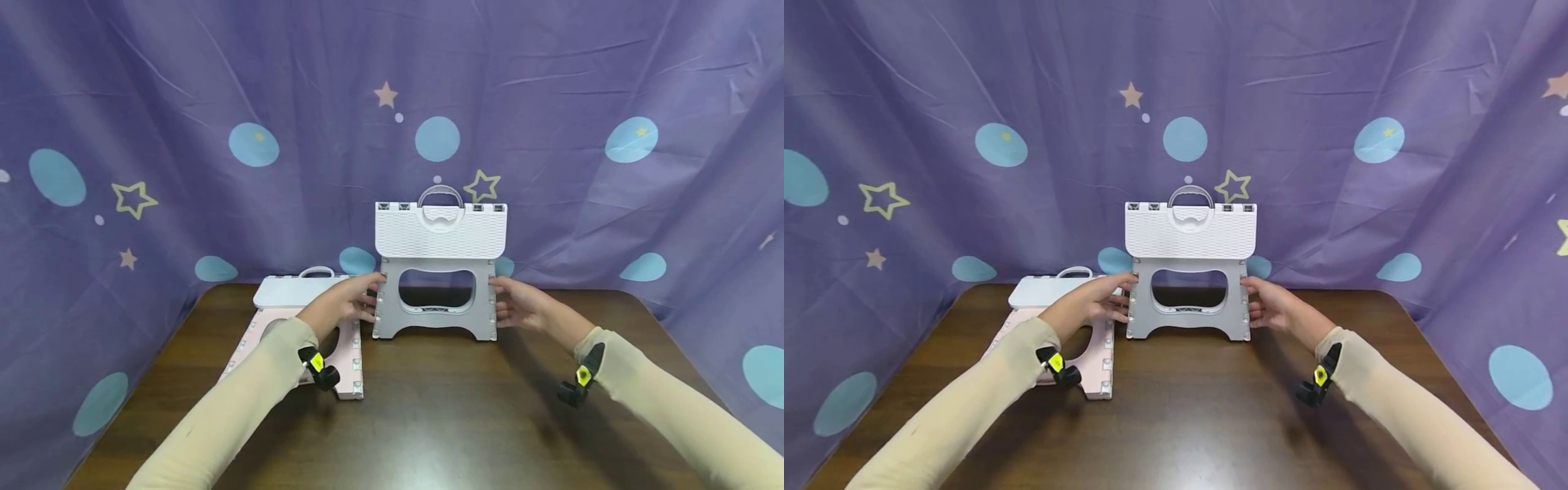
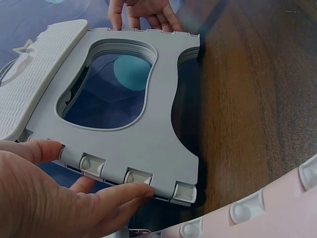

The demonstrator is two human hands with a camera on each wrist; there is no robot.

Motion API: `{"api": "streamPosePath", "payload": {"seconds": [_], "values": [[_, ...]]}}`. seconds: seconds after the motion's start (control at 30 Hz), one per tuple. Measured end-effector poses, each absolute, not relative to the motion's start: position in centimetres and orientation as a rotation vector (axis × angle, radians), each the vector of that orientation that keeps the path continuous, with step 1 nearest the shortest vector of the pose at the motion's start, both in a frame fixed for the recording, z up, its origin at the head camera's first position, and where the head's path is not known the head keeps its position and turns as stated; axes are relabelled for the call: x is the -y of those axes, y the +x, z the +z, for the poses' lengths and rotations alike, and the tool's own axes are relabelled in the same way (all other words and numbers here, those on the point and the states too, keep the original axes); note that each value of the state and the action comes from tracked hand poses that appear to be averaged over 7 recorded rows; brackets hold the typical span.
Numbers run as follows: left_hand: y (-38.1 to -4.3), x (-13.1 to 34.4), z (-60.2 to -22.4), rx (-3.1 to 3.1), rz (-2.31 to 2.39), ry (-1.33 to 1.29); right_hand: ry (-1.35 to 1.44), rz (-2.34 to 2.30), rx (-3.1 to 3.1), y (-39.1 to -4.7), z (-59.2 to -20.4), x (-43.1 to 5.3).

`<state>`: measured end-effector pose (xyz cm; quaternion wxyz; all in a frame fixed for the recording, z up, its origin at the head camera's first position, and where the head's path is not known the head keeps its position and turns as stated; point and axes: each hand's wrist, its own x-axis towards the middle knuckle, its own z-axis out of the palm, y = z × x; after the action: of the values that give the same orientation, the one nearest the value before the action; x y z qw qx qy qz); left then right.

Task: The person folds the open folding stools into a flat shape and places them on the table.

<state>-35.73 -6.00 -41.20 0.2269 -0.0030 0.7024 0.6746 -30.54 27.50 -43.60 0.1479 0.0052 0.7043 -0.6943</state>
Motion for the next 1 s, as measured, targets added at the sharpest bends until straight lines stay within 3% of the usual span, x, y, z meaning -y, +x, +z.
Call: {"api": "streamPosePath", "payload": {"seconds": [1.0], "values": [[-35.3, 6.4, -41.3, -1.912, 1.796, -0.002, 0.176, -2.023, -1.925, -29.1, -43.1, -26.5]]}}
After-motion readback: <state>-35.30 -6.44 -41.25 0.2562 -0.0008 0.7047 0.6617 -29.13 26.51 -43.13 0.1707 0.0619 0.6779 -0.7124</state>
